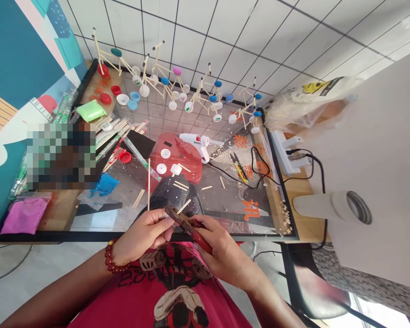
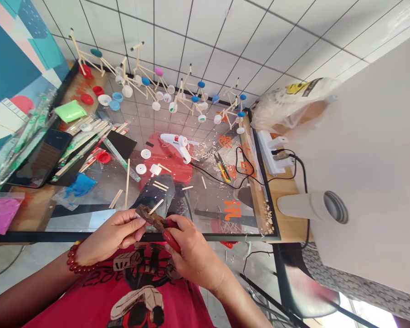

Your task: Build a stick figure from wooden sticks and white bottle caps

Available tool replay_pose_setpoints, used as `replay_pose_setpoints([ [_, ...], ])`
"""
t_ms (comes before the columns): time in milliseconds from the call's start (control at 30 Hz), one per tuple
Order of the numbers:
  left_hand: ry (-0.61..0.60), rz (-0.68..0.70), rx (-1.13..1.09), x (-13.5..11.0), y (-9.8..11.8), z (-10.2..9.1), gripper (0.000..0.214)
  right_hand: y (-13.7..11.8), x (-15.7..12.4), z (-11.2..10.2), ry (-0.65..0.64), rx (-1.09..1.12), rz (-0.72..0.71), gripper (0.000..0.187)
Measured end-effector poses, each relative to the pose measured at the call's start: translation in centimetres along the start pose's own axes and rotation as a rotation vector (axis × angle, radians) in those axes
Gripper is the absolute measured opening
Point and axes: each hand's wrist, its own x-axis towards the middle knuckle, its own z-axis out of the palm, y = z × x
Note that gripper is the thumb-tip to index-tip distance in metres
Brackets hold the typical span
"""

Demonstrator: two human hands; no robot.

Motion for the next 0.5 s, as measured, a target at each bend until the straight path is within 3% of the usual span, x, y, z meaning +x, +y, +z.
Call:
replay_pose_setpoints([
  [300, 0.038, 0.081, 0.115, 0.17, 0.14, 0.22, 0.040, 0.40, 0.14, 0.64, 0.028, -0.034, 0.076, 0.009],
  [433, 0.038, 0.137, 0.163, 0.02, 0.23, 0.39, 0.045, 0.42, 0.37, 0.44, 0.104, 0.000, 0.229, 0.034],
  [500, 0.033, 0.151, 0.167, -0.02, 0.42, 0.59, 0.047, 0.28, 0.64, 0.03, 0.068, -0.036, 0.263, 0.045],
])
